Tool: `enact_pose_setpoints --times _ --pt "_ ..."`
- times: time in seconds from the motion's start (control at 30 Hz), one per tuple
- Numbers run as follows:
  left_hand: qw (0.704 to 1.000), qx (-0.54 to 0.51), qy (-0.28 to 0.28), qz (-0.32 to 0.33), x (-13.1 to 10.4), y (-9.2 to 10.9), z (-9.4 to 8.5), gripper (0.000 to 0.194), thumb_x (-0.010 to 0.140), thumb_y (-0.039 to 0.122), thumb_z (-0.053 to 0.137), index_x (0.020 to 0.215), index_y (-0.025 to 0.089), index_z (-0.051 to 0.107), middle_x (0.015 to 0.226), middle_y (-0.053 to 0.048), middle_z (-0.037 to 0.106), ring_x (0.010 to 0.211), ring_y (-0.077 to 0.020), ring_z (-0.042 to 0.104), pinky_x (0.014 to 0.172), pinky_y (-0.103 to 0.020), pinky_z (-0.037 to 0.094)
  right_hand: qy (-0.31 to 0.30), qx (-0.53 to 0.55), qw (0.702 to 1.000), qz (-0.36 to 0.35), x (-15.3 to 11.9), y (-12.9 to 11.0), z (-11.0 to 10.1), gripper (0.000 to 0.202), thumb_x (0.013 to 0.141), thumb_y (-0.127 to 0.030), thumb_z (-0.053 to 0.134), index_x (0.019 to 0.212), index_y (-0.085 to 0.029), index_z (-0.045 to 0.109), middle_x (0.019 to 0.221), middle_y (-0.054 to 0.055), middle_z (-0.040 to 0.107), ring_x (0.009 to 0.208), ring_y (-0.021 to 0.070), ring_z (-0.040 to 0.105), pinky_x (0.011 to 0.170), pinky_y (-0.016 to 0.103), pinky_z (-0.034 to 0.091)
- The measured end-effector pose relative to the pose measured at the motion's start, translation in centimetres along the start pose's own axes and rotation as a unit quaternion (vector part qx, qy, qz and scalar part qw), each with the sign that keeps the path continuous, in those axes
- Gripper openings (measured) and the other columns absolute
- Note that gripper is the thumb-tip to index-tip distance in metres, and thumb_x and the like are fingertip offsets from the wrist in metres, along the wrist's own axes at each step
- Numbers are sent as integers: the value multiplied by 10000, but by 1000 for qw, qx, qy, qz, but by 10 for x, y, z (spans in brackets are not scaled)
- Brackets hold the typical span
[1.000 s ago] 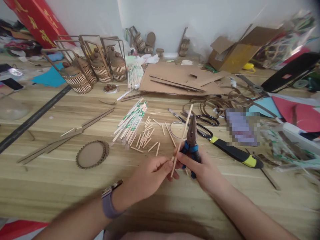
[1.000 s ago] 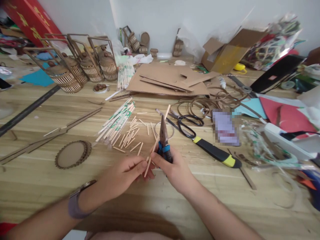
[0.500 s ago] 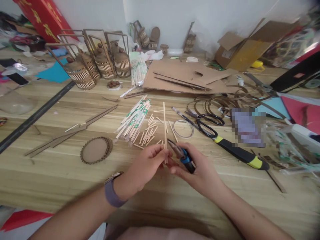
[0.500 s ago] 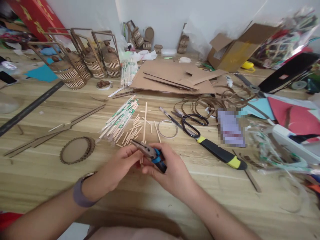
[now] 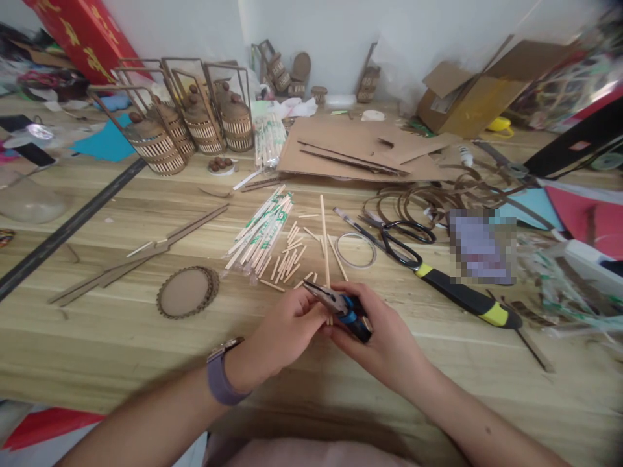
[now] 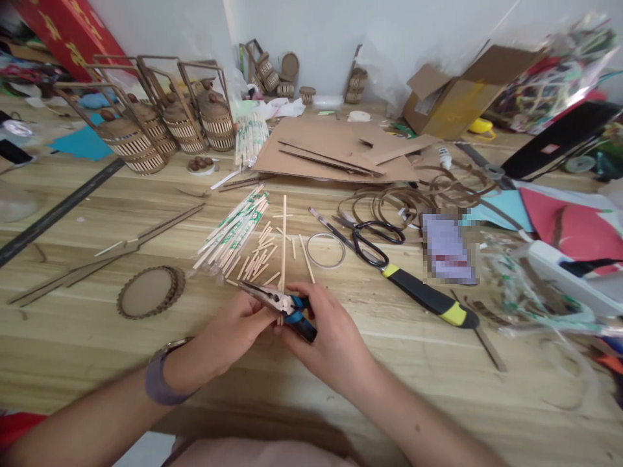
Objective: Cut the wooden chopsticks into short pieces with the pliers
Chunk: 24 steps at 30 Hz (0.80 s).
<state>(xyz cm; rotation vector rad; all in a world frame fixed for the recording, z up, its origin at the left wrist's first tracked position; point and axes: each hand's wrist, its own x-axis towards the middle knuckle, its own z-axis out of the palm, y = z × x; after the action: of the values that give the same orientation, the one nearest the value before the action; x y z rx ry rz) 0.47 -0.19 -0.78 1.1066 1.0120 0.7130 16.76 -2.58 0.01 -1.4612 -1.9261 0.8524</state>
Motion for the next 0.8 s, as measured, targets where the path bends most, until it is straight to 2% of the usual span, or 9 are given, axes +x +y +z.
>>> enact_pose_setpoints --times 0.13,0.2,0.33,0.43,0.6,0.8 --pt "996 9 -84 2 -2 9 -7 262 879 411 541 816 172 629 715 -14 692 699 -141 615 668 -241 431 -58 66 993 74 -11 -9 -18 214 851 -335 555 1043 -241 569 887 25 658 771 183 602 691 295 487" --pt "994 16 -110 -16 -4 15 -8 279 893 418 519 859 162 624 714 -32 712 686 -139 623 668 -244 435 -109 97 981 131 -21 -9 -32 220 863 -404 535 979 -230 603 843 28 643 755 185 586 661 292 485" --pt "993 27 -112 -37 -8 22 -7 251 899 382 509 906 157 620 717 -47 735 687 -141 624 670 -246 440 -198 175 929 258 -43 -1 -57 374 806 -535 589 1011 -226 636 873 51 639 801 212 591 689 321 497" --pt "992 35 -119 -38 -10 23 -8 233 898 352 506 912 157 631 699 -47 734 679 -142 617 673 -247 439 -251 202 890 322 -51 1 -68 348 801 -532 589 974 -239 659 895 61 630 826 222 585 729 341 496" --pt "983 19 -170 -64 -10 20 -8 226 894 342 506 904 156 635 641 -33 716 617 -131 608 627 -232 416 -252 186 882 352 -47 -6 -71 294 718 -459 640 932 -261 675 951 54 653 932 254 575 840 374 458" --pt "974 5 -217 -66 -11 13 -5 229 900 334 510 925 158 654 622 -20 706 596 -122 597 626 -229 404 -255 239 871 345 -36 -15 -64 280 668 -320 618 934 -249 668 925 37 650 893 231 566 780 340 454"
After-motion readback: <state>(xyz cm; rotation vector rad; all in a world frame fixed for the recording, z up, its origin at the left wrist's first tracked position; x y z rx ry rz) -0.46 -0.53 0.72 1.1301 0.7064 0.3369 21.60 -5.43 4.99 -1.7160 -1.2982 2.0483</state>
